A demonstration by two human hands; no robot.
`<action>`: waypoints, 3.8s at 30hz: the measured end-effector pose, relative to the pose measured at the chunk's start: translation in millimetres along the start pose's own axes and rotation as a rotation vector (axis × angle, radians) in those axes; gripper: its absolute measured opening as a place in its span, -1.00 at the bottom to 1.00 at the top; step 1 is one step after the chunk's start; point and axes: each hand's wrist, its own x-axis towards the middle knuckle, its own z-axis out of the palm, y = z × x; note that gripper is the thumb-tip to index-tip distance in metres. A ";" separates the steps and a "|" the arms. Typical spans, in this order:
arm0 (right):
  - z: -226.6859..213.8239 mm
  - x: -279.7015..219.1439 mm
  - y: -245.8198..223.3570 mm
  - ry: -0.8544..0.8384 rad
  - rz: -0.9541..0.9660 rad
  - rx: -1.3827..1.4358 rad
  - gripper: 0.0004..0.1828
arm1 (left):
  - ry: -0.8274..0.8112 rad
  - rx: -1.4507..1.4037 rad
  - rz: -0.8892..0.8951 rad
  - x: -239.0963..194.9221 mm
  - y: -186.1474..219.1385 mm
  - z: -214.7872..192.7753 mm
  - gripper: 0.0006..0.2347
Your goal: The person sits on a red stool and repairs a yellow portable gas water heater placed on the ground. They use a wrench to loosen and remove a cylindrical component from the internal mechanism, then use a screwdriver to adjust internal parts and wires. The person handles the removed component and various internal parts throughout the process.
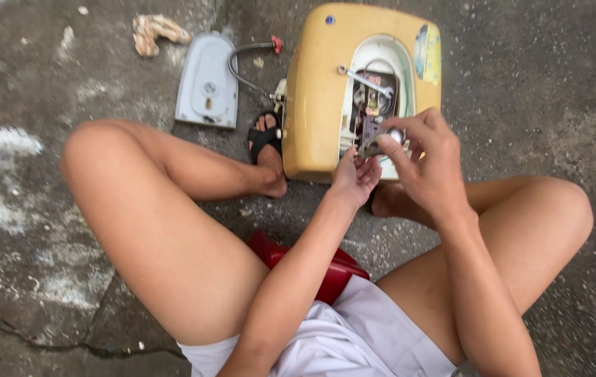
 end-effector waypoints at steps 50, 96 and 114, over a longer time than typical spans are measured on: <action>25.4 27.3 27.4 -0.414 0.209 -0.393 -0.42 | 0.141 1.609 1.481 111.1 46.3 -66.1 -0.94; -5.2 12.5 30.1 -0.317 0.378 -0.255 -0.08 | 0.078 2.486 1.633 31.1 58.6 -27.6 -0.80; -19.5 14.3 1.8 -0.345 0.463 -0.242 -0.30 | 0.117 2.638 1.462 18.1 57.1 -21.4 -0.75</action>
